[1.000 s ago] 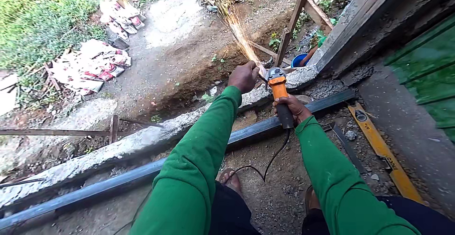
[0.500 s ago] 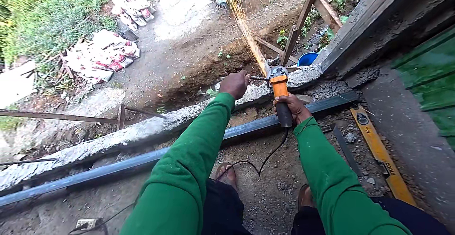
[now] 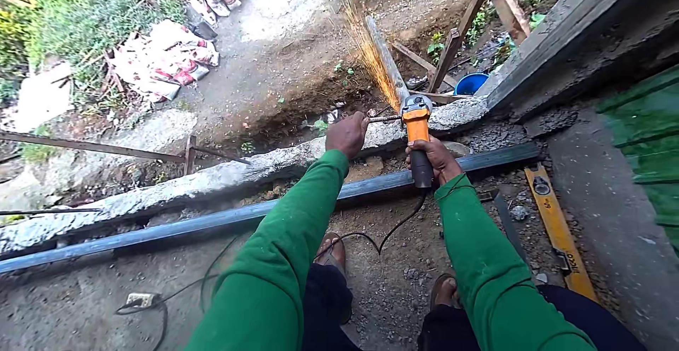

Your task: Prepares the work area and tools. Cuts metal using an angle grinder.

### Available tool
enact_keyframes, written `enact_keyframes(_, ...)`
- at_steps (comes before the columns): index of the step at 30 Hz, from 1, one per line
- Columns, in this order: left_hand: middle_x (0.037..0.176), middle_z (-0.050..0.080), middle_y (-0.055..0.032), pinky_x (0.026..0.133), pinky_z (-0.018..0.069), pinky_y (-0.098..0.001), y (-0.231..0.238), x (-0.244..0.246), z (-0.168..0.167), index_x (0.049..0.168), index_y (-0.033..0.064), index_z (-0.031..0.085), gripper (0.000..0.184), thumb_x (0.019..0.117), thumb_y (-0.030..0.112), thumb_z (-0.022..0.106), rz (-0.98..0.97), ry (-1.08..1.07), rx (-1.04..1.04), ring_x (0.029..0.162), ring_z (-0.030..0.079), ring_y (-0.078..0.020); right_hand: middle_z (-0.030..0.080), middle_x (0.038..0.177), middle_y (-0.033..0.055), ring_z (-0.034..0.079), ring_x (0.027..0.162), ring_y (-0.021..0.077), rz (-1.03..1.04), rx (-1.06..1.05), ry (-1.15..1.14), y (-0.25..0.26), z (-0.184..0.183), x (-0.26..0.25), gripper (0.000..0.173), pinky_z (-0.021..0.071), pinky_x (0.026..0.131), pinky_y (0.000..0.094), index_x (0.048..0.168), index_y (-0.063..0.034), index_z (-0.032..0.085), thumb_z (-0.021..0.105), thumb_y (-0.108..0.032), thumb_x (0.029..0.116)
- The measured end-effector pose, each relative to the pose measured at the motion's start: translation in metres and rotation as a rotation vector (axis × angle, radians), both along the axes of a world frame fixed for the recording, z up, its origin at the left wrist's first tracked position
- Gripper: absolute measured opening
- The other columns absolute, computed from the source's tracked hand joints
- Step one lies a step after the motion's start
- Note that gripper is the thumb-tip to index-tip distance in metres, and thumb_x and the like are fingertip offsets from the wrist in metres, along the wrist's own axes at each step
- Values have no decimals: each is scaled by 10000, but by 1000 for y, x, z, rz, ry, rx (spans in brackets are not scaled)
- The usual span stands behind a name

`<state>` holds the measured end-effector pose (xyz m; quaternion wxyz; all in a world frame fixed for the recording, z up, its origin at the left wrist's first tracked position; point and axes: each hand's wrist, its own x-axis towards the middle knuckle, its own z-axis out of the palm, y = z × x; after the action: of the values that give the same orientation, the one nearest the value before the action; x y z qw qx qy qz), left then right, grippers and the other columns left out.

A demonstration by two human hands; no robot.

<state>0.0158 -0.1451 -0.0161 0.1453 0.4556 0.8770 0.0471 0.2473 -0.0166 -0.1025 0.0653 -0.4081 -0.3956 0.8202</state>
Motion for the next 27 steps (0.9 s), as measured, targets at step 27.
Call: enact_keyframes(27,1255,671,-269,1043,479,-632,-38,82,-13,1293,-20,645,516,1140,327,296,729,-666,283,1200,640,-425,706,920,113,688,692,224,259,111,-134,18,40,-9,516,600,609,403,1361,-114,525,716,-271,908)
